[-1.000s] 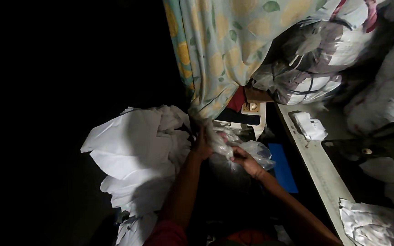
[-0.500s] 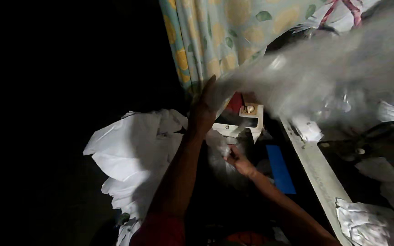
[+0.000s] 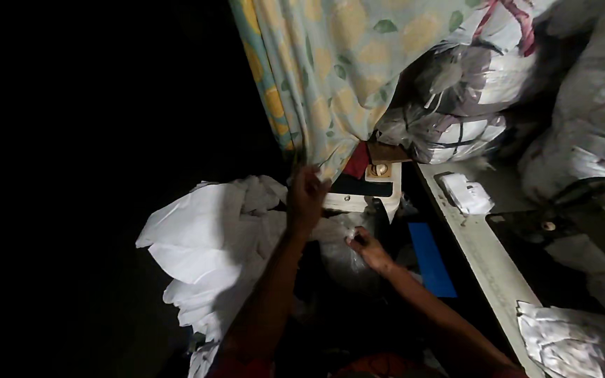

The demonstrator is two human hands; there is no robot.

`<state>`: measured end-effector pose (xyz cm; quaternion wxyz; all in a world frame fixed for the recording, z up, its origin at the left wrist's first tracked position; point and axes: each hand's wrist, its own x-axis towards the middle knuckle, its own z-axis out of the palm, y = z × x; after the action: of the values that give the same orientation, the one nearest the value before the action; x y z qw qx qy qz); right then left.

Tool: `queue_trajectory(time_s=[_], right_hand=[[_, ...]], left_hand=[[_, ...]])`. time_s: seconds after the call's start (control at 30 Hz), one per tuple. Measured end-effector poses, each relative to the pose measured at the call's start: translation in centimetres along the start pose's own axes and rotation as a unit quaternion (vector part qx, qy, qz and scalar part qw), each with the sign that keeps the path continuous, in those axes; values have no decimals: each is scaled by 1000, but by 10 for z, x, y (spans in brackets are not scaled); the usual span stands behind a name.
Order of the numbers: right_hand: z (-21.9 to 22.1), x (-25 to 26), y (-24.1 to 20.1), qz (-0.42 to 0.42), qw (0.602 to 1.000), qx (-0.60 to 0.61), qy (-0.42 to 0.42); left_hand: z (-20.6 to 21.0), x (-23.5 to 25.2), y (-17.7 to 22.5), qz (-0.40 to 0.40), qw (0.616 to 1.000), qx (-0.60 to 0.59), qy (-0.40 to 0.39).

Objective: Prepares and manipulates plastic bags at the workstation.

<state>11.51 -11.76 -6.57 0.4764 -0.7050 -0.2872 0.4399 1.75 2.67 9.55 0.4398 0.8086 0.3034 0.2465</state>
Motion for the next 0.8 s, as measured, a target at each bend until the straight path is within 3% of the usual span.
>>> queue_trajectory(time_s=[0.07, 0.13, 0.17, 0.27, 0.3, 0.37, 0.5, 0.6, 0.8], right_hand=[[0, 2, -3, 5, 999, -45, -2], [1, 4, -4, -10, 998, -69, 3], [3, 5, -2, -19, 997, -70, 7], [5, 6, -1, -30, 996, -83, 11], [5, 5, 0, -35, 995, -88, 9], [6, 6, 0, -51, 994, -97, 3], [0, 10, 3, -88, 993, -77, -31], [-11, 9, 4, -109, 991, -24, -71], [-12, 11, -1, -114, 989, -39, -90]], left_hand=[[18, -48, -14, 35, 997, 59, -36], [30, -78, -25, -47, 984, 97, -138], [33, -86, -34, -68, 977, 135, -149], [36, -85, -82, 24, 952, 292, -91], [34, -79, -96, 43, 939, 325, -103], [29, -62, -108, -2, 913, 355, -202], [21, -40, -121, -56, 926, 227, -296], [20, -43, -123, -68, 942, 131, -302], [14, -52, -130, -141, 940, -13, -312]])
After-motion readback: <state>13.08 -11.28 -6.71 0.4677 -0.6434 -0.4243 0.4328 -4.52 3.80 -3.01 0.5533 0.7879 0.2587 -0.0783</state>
